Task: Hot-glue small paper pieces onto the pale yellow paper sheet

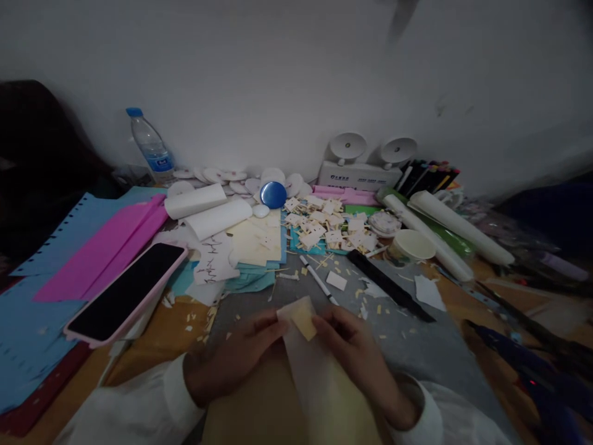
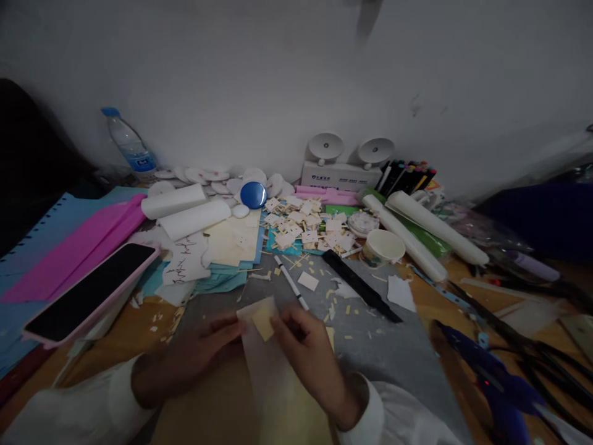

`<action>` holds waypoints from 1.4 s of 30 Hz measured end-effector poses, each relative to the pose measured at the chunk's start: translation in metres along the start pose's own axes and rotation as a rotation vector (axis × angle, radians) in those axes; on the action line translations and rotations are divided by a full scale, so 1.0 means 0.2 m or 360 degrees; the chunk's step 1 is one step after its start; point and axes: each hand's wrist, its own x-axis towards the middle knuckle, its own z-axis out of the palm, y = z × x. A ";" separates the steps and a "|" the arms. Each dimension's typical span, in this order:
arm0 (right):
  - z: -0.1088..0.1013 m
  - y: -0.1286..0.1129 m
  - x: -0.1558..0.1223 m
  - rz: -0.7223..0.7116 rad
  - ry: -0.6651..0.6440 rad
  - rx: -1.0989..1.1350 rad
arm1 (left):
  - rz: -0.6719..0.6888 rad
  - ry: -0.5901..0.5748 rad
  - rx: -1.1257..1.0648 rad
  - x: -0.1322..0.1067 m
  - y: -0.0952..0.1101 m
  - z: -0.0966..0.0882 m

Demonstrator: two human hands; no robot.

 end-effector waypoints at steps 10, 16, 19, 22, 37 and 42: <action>0.09 0.04 -0.05 -0.0101 0.0121 -0.0197 | 0.0049 -0.0035 -0.0008 -0.02 -0.01 0.03; 0.06 0.02 -0.06 -0.0227 0.0070 -0.0139 | -0.0031 -0.0061 0.0049 -0.03 0.01 0.03; 0.03 -0.01 -0.05 -0.0143 -0.0001 0.0172 | -0.0092 -0.0226 -0.0038 -0.04 0.00 0.02; 0.02 -0.02 -0.04 0.0049 -0.0260 0.0458 | -0.0129 -0.0259 -0.0018 -0.05 0.00 0.02; 0.03 -0.01 -0.06 0.0275 -0.0529 0.0499 | -0.0016 0.0094 0.0497 -0.02 -0.01 0.01; 0.04 0.00 -0.05 0.0117 -0.0389 0.0394 | 0.0031 0.0070 0.0413 -0.02 0.00 0.02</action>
